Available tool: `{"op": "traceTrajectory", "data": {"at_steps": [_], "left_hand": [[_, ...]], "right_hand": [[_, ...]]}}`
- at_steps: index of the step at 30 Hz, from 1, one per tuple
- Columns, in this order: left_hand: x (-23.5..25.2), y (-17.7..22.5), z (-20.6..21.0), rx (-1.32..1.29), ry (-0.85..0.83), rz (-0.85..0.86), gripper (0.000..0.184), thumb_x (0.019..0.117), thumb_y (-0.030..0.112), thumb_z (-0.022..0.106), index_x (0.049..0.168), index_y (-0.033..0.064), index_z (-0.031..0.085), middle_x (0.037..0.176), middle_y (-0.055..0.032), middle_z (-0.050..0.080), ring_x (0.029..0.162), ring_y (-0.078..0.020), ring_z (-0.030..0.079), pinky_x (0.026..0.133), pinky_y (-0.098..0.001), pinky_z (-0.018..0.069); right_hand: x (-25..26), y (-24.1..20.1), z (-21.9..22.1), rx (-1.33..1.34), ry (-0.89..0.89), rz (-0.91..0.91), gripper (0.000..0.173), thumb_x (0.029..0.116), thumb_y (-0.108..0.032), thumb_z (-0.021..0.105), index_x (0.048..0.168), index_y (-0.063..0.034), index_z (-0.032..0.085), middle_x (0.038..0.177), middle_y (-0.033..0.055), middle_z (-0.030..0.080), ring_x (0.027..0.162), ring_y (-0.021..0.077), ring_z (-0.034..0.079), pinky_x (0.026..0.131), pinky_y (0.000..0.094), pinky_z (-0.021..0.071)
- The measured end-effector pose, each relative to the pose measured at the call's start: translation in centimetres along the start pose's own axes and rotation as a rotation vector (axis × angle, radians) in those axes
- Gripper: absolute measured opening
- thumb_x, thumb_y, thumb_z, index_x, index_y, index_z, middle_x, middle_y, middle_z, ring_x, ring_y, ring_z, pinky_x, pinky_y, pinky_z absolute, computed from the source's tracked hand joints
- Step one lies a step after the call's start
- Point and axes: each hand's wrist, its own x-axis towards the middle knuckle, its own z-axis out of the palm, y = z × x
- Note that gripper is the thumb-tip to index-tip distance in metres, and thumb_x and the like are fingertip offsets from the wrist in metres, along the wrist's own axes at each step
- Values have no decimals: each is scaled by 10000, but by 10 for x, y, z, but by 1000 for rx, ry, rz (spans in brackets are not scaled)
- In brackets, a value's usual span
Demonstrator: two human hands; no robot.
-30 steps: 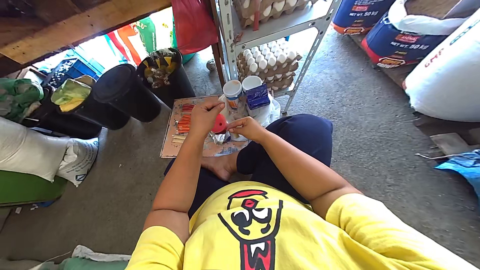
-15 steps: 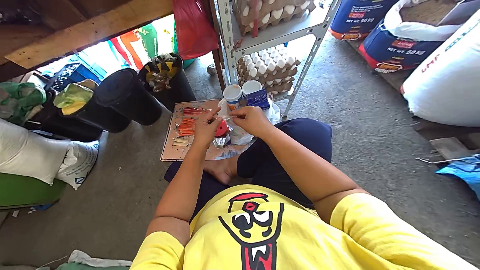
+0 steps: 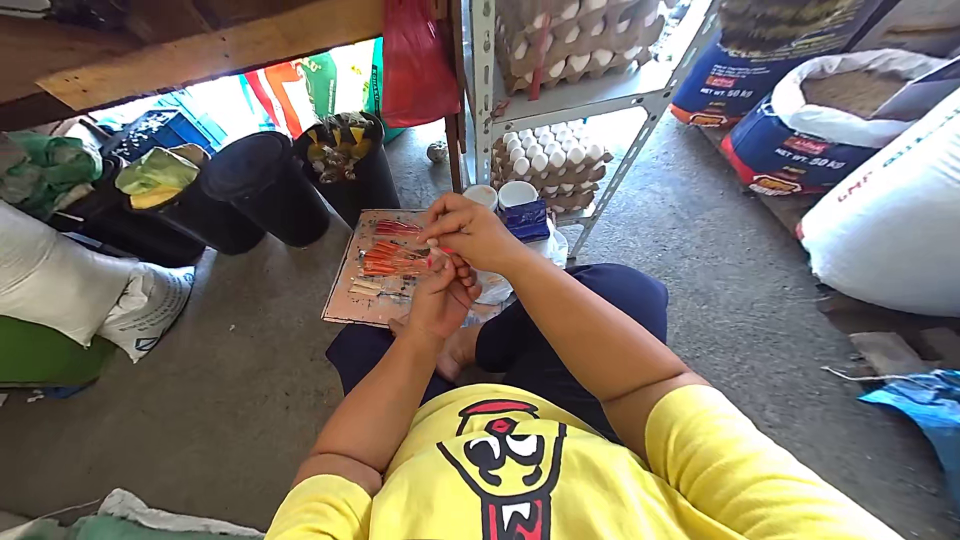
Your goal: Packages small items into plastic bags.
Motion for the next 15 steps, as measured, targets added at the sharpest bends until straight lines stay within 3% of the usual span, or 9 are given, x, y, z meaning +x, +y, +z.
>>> {"op": "traceTrajectory", "data": {"at_steps": [2,4,8,12,15], "left_hand": [[2,2,7,-6,-179,69,118,934,333,741,896,222,738,823,55,682,760,-77,656,709,-250,555],[6,7,15,54,-273,132,145,923,365,755,907,220,760,821,72,687,760,-52,651,713,-231,545],[19,15,15,205,-221,308,117,905,304,786,950,197,772,863,60,716,775,-39,658,741,-222,555],[29,37,14,808,-142,808,93,967,123,696,976,112,788,982,40,734,939,-35,662,853,-230,558],[28,59,18,1313,-182,1143,126,971,88,681,997,19,783,994,-77,732,992,-131,654,918,-275,523]], "right_hand": [[2,-6,1,236,-37,-159,197,938,3,625,967,-76,803,1011,13,660,993,61,596,891,231,507],[4,-10,-1,446,-60,-271,232,936,18,590,945,-93,793,982,-25,669,991,44,600,890,222,506],[2,-9,-7,674,-59,-293,139,963,-104,681,947,-170,802,953,-75,695,929,27,629,813,213,534],[-11,-6,-16,764,19,-160,99,943,-98,712,965,-158,788,980,-57,738,932,31,674,842,231,572],[-21,-11,-24,757,40,-12,126,939,-52,689,972,-138,775,915,-60,746,850,17,684,808,221,582]]}}
